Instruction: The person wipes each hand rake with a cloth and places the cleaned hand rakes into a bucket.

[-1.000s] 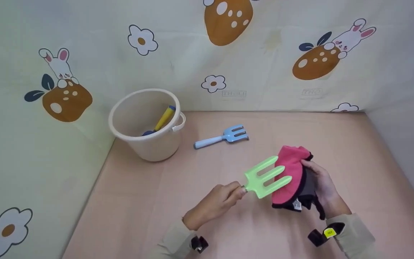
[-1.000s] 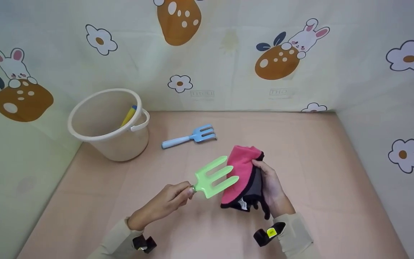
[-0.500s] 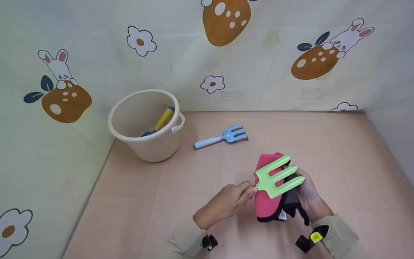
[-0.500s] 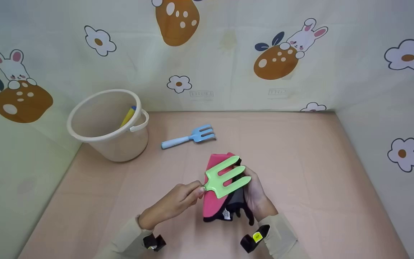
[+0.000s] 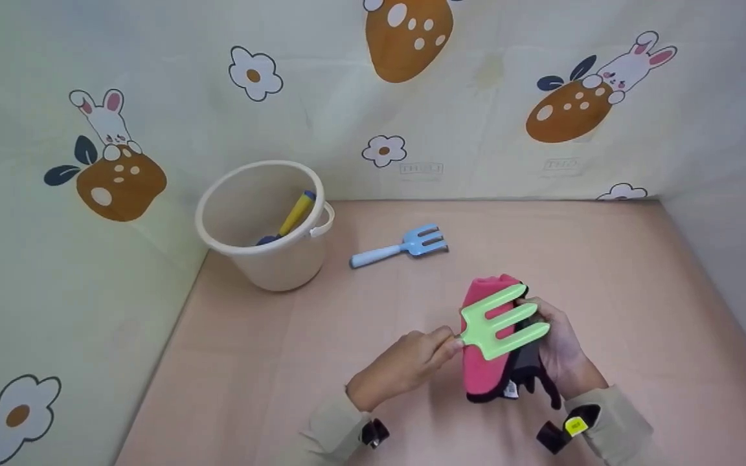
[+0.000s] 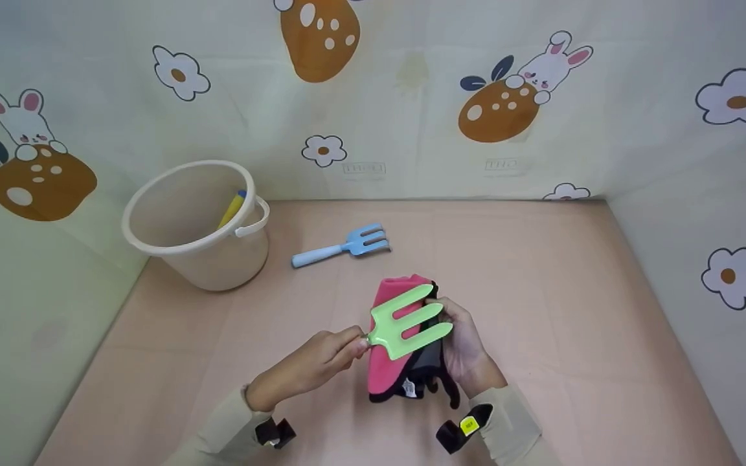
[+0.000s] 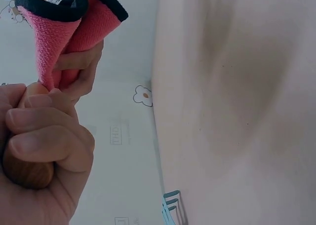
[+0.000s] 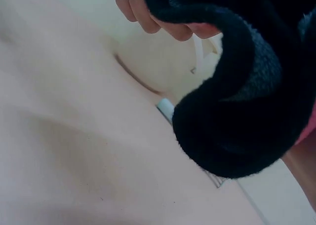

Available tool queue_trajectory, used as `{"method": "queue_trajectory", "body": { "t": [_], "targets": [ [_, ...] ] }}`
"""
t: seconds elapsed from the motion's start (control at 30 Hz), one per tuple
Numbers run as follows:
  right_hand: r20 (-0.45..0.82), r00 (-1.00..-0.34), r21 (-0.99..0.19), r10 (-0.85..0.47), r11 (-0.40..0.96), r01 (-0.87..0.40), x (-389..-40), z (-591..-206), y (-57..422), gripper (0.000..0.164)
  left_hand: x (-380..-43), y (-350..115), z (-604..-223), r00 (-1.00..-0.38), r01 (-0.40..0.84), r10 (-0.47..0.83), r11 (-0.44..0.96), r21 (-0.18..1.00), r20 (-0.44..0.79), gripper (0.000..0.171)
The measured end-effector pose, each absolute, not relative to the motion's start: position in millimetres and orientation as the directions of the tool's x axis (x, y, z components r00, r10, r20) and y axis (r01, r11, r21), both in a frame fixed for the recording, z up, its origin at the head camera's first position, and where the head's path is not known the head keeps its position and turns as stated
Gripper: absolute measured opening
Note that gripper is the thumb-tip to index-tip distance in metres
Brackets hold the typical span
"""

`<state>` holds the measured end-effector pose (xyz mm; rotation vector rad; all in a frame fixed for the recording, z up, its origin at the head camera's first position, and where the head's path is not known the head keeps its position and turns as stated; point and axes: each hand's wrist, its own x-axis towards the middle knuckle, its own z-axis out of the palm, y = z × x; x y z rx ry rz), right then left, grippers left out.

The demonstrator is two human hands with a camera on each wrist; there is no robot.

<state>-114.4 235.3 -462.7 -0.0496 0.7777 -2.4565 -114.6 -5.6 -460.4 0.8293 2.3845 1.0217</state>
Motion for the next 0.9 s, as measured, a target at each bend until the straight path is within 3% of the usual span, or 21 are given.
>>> {"method": "queue_trajectory", "body": {
  "t": [0.27,0.53,0.9],
  "targets": [
    [-0.081,-0.87,-0.578,-0.487,-0.688,0.439,-116,-465,239,0.047,-115,-9,-461,-0.718,0.364,0.682,0.539,0.759,-0.14,0.042],
    [0.015,-0.733,-0.465,-0.681,-0.653,0.598,-116,-463,252,0.054,-115,-17,-465,-0.71,0.352,0.683,0.553,0.755,-0.17,0.04],
    [0.002,-0.738,-0.478,-0.675,-0.649,0.592,-116,-462,259,0.054,-115,-23,-472,-0.695,0.343,0.696,0.54,0.769,-0.179,0.038]
  ]
}}
